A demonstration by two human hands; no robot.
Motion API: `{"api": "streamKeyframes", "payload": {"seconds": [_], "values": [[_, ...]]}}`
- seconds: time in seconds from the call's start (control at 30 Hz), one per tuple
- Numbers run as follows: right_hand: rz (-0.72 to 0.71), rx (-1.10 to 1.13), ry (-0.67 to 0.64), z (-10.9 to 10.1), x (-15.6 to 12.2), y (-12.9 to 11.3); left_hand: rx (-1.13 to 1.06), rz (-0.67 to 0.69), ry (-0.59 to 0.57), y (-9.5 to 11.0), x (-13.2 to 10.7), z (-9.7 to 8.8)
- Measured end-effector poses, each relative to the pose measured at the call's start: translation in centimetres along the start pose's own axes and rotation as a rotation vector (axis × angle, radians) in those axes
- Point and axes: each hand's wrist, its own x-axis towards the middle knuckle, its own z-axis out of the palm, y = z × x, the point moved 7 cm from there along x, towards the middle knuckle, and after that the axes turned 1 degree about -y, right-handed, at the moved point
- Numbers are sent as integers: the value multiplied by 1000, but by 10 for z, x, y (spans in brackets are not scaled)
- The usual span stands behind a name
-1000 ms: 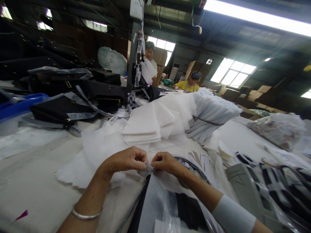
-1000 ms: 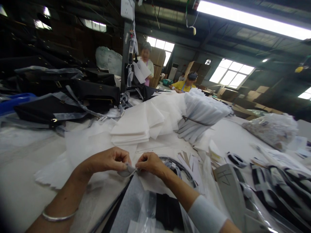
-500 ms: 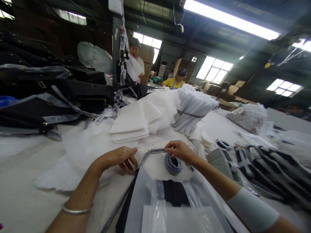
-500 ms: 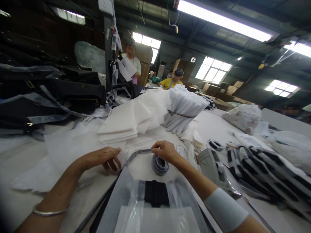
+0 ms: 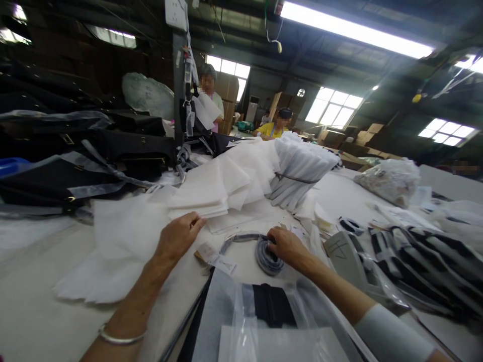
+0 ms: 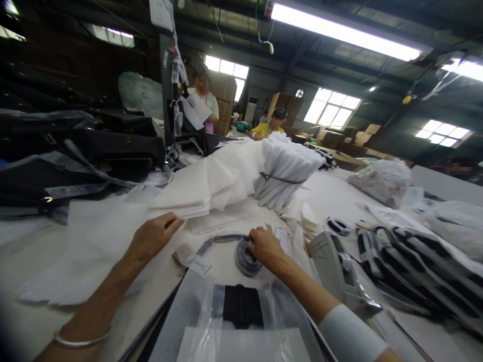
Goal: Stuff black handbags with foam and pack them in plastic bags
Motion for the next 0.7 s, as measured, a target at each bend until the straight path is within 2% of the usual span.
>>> {"api": "streamKeyframes", "payload": {"seconds": [0.07, 0.13, 0.23, 0.33, 0.5, 0.6, 0.7], "values": [[-41, -23, -10, 1, 0, -4, -133, 202, 0, 28, -7, 12], [-83, -42, -15, 2, -1, -9, -221, 293, -92, 45, -15, 32], [-150, -58, -14, 1, -4, -21, -259, 284, -259, 51, -20, 61], [-242, -57, -18, -1, -5, -40, -290, 262, -343, 47, -20, 78], [-339, -65, 6, -3, 8, -69, -306, 229, -392, 42, -17, 83], [-302, -41, 36, -1, 19, -67, -348, 271, -431, 45, -19, 80], [-277, -17, -5, 8, 27, -58, -361, 278, -460, 44, -20, 75]]}}
